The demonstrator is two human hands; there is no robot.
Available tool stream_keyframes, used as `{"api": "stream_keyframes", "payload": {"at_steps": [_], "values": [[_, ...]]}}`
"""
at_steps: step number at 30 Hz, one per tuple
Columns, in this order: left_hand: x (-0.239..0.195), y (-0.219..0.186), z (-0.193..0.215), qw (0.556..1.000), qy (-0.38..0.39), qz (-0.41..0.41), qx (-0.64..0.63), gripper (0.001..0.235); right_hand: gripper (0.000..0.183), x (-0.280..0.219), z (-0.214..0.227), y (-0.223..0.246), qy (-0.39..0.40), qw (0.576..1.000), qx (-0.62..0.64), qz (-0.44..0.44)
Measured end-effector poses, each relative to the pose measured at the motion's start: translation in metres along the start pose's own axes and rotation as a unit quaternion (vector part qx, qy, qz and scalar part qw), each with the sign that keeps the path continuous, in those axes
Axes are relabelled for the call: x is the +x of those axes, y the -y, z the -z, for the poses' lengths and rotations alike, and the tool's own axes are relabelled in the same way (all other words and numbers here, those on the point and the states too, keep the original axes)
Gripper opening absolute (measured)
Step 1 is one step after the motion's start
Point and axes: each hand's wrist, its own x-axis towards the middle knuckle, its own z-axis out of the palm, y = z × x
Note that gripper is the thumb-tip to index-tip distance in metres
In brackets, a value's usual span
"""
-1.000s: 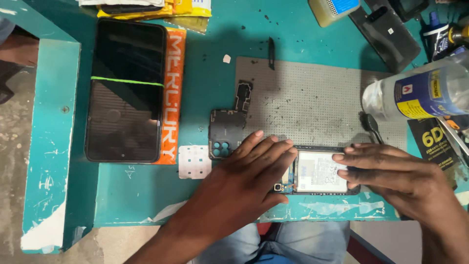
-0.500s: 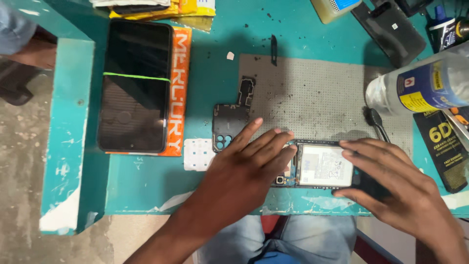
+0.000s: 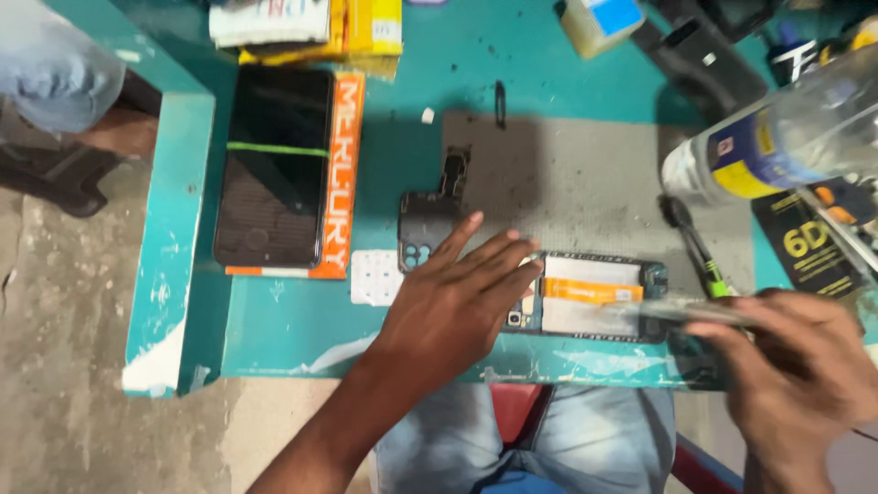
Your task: The person cleans the internal components of a disassembled mobile phone using a spray bottle and a toothbrush. They remove the battery, clean the area, and then reinsert the battery.
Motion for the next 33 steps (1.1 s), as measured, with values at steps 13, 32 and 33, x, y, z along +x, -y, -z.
{"api": "stream_keyframes", "payload": {"at_steps": [13,32,33], "values": [[-0.002,0.001,0.009,0.997,0.07,-0.029,-0.023,0.071,0.037,0.085,-0.068,0.043,0.042,0.988,0.138,-0.057],[-0.002,0.006,0.014,0.997,0.036,-0.027,-0.063,0.083,0.027,0.057,-0.062,0.063,0.235,0.94,-0.031,0.245],[-0.003,0.005,0.014,0.997,0.037,-0.025,-0.067,0.085,0.028,0.056,-0.063,0.06,0.238,0.939,-0.03,0.246]]}}
